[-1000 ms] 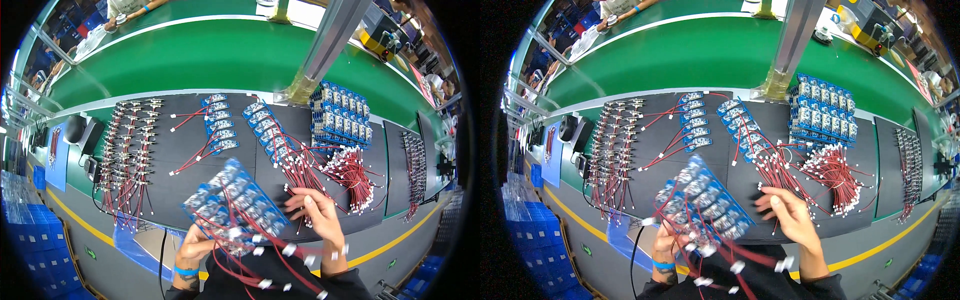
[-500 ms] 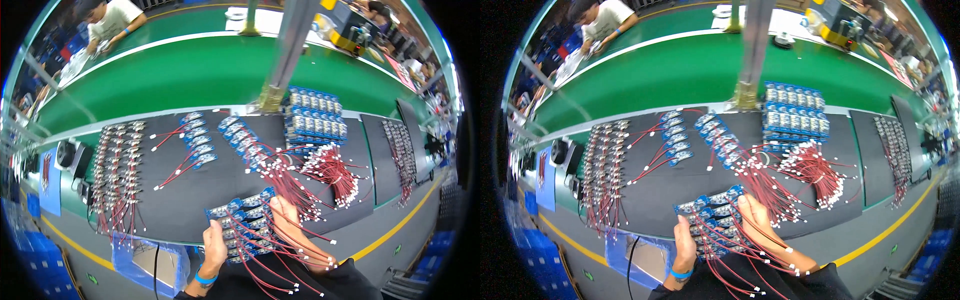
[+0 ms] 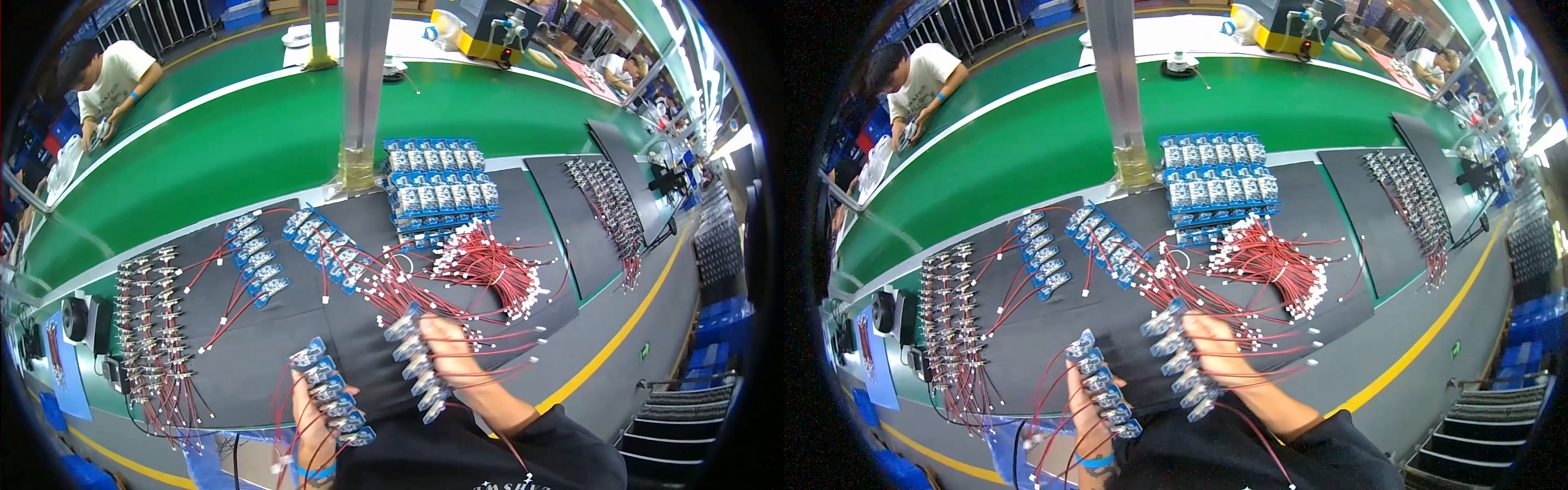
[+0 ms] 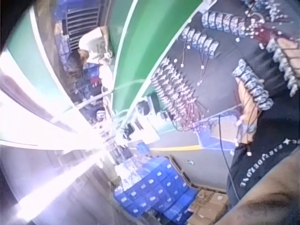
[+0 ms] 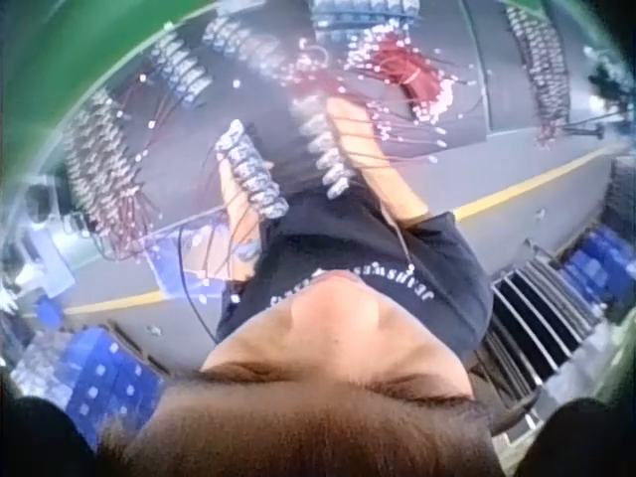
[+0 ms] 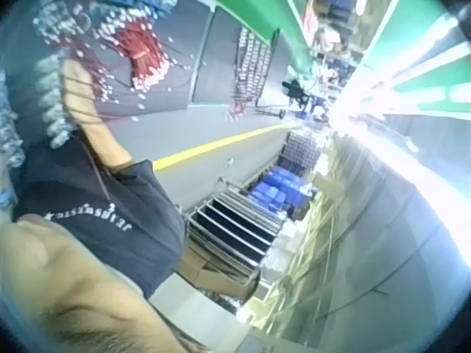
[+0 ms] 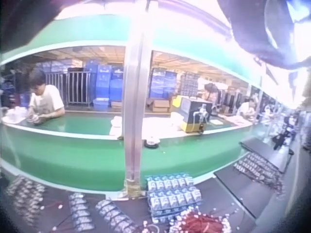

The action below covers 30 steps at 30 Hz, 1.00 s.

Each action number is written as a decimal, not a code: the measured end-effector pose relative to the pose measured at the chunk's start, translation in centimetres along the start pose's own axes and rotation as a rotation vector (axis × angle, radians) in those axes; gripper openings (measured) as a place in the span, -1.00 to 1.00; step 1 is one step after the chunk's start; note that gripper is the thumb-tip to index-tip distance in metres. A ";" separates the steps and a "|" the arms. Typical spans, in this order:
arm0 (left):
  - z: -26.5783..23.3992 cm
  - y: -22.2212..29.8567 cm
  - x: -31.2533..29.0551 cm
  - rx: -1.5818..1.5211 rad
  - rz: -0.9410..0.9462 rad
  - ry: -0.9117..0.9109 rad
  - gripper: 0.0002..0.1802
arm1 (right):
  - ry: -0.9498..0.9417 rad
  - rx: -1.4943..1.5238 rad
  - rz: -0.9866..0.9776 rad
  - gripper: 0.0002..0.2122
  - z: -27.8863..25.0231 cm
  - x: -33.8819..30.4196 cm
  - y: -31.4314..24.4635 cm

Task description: The person connects wire connectors to small circuit boards by hand on an assembly line.

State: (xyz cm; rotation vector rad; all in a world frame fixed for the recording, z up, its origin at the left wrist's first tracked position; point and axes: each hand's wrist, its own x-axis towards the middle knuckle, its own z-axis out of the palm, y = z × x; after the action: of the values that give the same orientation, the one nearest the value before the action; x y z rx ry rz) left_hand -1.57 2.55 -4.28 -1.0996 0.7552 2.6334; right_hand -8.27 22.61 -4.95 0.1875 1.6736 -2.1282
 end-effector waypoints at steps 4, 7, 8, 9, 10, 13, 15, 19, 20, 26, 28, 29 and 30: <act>-0.8 0.6 -0.8 0.152 0.144 0.001 -0.52 | 0.293 0.123 -0.072 -0.80 -2.4 -0.2 -6.2; -0.6 0.4 0.1 0.219 0.128 -0.106 -0.56 | 0.552 0.048 -0.250 -0.79 -5.0 0.6 -7.0; 0.0 0.2 -0.1 0.262 0.128 -0.144 -0.59 | 0.577 0.060 -0.179 -0.78 -5.7 0.4 -6.7; 1.2 0.1 0.0 0.304 0.132 -0.173 -0.61 | 0.364 0.152 -0.098 -0.78 -5.7 -0.2 -6.9; 1.9 -0.5 0.3 0.296 0.138 -0.187 -0.63 | 0.310 0.173 -0.035 -0.78 -5.0 -0.6 -6.7; 2.7 -1.2 1.2 0.333 0.056 -0.245 -0.66 | 0.117 0.095 0.007 -0.77 -4.5 -0.1 -3.1; 3.4 -2.1 1.6 0.306 0.123 -0.320 -0.69 | 0.031 0.132 0.048 -0.80 -4.2 -0.4 -1.0; 3.6 -3.3 1.5 0.493 0.158 -0.342 -0.73 | -0.055 0.156 0.139 -0.83 -2.2 -0.9 -0.7; 3.4 -3.7 1.8 0.571 0.204 -0.358 -0.73 | -0.048 0.135 0.107 -0.84 -2.1 -1.0 -0.5; 4.5 -5.1 2.3 0.615 0.445 -0.324 -0.71 | -0.030 0.172 0.039 -0.82 -2.3 -1.6 -1.4; 4.9 -4.9 2.1 0.628 0.415 -0.339 -0.71 | -0.040 0.145 0.009 -0.81 -3.0 -1.8 -1.2; 5.0 -4.9 2.1 0.638 0.390 -0.340 -0.71 | -0.027 0.145 -0.001 -0.81 -3.0 -1.9 -1.4; 4.9 -4.9 2.0 0.639 0.351 -0.355 -0.72 | 0.017 0.102 -0.022 -0.82 -2.8 -2.0 -1.7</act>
State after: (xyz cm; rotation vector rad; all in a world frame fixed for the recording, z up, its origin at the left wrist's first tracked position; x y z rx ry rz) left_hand -4.23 9.24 -4.70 -0.3399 1.6520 2.4232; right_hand -7.57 26.11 -3.48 0.2199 1.5840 -2.2362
